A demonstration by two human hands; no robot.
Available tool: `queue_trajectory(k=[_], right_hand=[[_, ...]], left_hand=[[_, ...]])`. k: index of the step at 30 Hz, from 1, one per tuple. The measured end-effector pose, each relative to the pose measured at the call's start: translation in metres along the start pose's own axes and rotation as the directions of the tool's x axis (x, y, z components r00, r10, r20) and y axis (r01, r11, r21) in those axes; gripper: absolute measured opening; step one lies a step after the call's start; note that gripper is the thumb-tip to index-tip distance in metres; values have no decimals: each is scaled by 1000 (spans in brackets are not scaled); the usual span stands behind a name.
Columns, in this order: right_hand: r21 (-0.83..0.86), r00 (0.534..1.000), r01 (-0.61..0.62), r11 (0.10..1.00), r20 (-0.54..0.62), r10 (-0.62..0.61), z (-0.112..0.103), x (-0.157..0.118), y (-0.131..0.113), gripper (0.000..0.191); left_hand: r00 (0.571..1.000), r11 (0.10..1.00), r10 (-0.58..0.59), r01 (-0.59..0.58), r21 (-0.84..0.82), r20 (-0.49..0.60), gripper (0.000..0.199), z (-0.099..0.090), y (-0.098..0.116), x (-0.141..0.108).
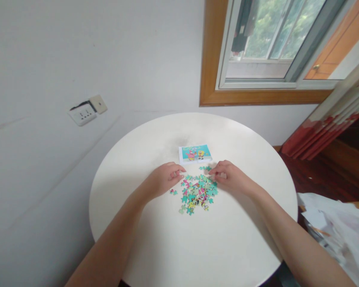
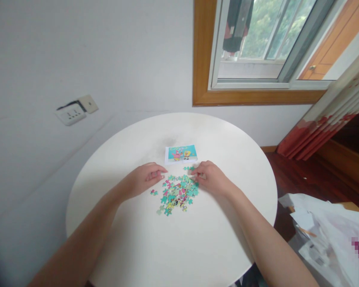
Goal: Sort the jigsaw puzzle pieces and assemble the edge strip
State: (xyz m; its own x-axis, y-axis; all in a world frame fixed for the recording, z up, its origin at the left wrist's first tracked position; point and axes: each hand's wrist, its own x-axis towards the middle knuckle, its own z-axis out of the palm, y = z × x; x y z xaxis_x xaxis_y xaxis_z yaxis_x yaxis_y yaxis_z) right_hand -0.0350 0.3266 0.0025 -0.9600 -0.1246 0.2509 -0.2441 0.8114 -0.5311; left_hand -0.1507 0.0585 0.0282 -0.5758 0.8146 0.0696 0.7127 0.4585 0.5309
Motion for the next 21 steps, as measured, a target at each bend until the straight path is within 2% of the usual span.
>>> queue_trajectory(k=[3,5,11,21], right_hand=[[-56,998,46,997,55,-43,3,-1,1,23],[-82,996,53,995,71,-47,5,-1,2,21],[-58,996,50,997,71,-46,7,1,3,11],[37,996,30,999,80,-33,4,2,-4,8]], left_hand=[[979,980,195,-197,-19,-58,23,13,11,4],[969,970,242,-243,-9,-57,21,22,16,5],[967,968,251,-250,16,-54,19,35,18,9],[971,973,230,-229,24,-61,16,34,18,10]])
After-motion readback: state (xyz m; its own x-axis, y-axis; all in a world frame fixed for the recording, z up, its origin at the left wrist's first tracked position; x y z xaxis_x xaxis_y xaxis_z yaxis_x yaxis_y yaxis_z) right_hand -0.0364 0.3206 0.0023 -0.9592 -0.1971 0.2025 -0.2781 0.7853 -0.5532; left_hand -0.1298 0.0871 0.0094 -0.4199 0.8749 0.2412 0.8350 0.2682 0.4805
